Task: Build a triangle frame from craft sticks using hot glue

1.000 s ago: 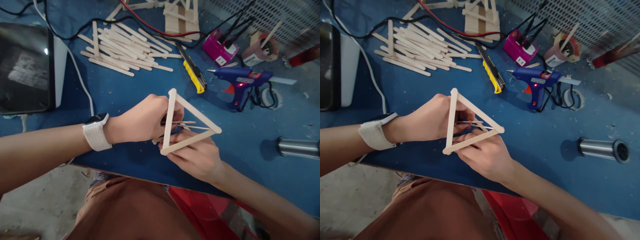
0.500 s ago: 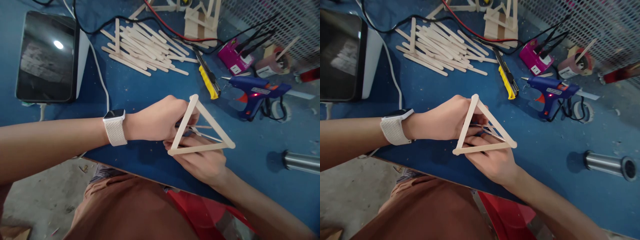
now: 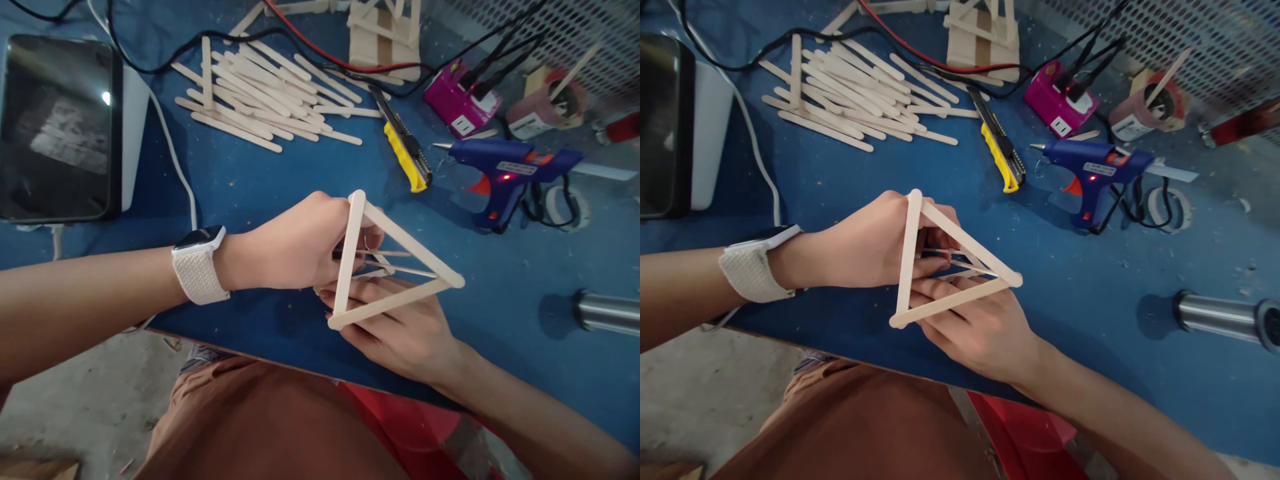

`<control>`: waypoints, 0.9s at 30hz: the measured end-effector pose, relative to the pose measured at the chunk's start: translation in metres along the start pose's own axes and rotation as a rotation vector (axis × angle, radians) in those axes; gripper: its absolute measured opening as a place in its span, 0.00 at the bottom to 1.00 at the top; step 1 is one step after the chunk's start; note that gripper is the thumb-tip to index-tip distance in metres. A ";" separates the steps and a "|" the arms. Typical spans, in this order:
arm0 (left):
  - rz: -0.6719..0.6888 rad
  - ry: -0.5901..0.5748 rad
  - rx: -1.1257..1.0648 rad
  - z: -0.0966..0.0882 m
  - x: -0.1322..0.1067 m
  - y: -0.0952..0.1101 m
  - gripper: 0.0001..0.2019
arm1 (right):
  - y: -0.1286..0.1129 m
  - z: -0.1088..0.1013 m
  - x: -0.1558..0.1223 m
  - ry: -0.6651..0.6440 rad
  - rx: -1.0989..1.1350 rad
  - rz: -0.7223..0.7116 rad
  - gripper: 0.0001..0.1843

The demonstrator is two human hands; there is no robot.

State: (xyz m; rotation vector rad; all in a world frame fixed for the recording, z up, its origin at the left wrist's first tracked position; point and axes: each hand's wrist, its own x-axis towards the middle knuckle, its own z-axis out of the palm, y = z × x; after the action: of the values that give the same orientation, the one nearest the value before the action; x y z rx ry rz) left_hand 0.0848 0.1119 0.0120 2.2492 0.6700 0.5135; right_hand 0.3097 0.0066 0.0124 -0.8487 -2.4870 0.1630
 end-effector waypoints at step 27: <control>-0.022 -0.008 -0.099 -0.008 -0.004 0.009 0.07 | 0.000 -0.005 -0.009 -0.048 -0.030 0.027 0.12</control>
State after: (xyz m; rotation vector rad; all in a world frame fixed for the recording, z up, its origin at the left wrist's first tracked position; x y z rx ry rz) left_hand 0.0800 0.1086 0.0234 2.1486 0.6503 0.5153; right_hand 0.3185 0.0012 0.0131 -0.9004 -2.5296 0.1579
